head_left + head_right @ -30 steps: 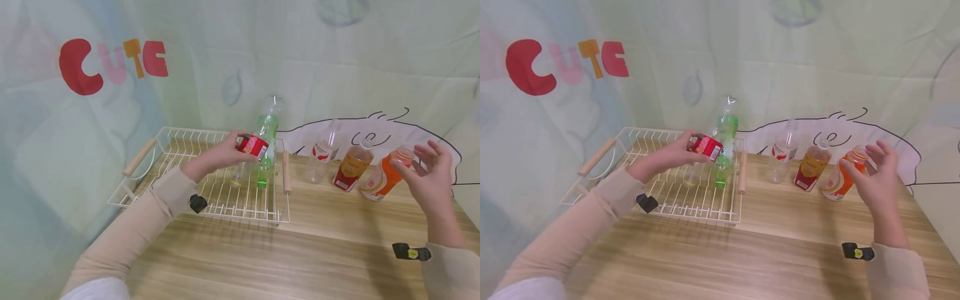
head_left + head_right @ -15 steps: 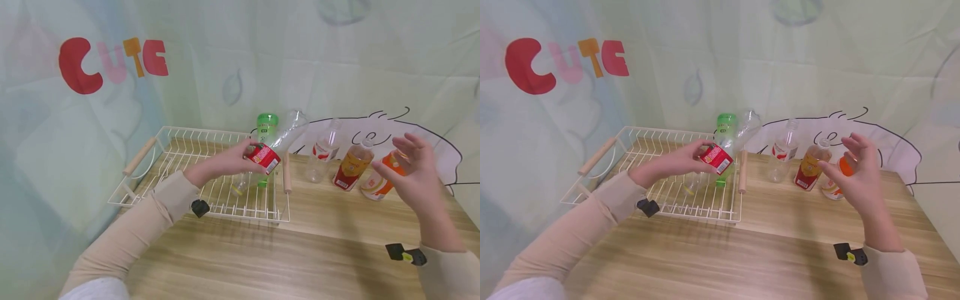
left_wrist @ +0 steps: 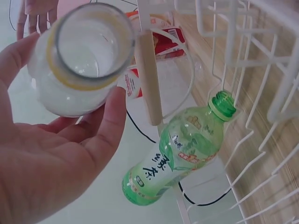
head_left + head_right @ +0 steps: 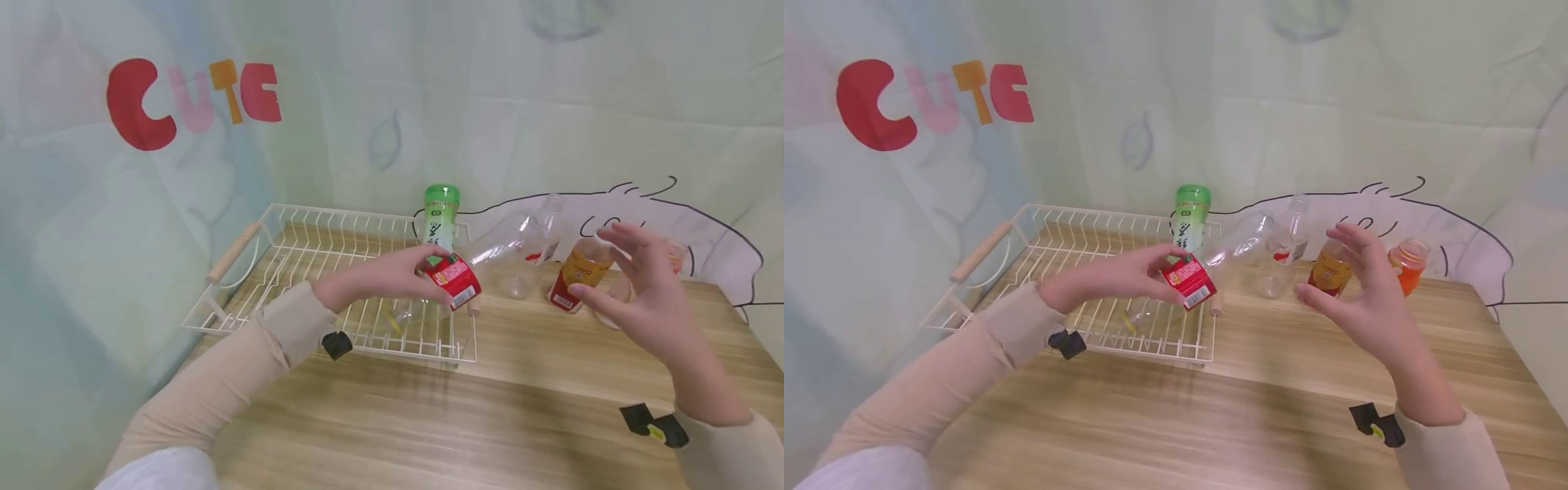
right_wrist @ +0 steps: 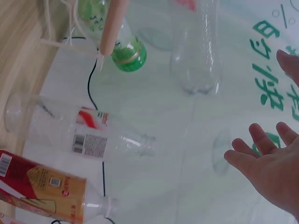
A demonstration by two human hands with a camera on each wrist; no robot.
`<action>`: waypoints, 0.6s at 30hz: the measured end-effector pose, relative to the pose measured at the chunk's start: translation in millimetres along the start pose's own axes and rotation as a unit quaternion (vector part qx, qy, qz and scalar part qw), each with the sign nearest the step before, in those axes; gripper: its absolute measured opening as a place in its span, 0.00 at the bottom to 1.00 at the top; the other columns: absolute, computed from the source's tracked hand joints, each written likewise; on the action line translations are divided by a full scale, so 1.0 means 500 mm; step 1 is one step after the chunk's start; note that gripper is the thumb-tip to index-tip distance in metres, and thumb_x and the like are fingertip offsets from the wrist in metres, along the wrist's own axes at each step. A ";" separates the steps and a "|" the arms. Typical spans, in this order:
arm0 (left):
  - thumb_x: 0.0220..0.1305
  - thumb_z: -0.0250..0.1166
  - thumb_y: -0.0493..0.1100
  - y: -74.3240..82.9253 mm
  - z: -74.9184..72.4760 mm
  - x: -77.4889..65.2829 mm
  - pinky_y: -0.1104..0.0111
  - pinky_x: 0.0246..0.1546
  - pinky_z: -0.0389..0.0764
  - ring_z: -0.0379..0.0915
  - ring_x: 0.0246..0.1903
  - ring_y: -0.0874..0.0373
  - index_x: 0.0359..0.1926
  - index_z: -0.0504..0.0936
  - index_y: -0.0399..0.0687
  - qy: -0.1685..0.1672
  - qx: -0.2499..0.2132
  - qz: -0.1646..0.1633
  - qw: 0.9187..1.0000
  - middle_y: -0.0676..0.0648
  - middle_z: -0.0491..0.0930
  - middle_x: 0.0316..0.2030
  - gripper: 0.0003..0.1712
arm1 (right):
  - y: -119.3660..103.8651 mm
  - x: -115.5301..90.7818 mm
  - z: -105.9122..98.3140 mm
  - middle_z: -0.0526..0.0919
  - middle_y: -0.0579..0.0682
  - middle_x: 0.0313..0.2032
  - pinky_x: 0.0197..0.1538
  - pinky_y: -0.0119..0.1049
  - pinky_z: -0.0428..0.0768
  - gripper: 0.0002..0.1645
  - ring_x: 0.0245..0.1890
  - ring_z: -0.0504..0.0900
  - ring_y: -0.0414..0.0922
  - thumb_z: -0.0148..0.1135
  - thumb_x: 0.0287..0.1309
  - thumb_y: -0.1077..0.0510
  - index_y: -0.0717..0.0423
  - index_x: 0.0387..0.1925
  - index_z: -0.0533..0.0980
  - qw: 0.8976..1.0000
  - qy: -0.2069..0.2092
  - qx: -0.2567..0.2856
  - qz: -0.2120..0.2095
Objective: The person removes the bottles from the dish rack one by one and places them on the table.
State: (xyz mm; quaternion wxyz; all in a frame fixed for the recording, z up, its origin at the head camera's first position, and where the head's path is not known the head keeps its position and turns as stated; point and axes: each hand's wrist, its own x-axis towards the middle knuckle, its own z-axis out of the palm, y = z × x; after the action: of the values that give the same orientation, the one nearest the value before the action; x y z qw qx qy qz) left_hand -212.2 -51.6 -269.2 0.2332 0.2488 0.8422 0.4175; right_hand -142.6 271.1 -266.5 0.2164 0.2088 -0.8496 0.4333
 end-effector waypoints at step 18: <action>0.54 0.73 0.46 0.033 0.040 -0.012 0.66 0.44 0.81 0.73 0.49 0.57 0.67 0.64 0.52 -0.072 0.025 0.031 0.997 0.48 0.75 0.50 0.41 | -0.068 -0.010 0.048 0.72 0.47 0.58 0.53 0.16 0.69 0.56 0.57 0.68 0.37 0.81 0.27 0.71 0.57 0.64 0.65 0.988 -0.064 -0.069 -0.120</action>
State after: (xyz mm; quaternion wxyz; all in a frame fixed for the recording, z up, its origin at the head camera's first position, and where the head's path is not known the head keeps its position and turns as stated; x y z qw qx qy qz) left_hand -191.8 -34.9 -265.4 0.2734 0.3100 0.8256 0.3841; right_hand -124.6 233.6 -260.0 0.2255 0.3214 -0.8583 0.3305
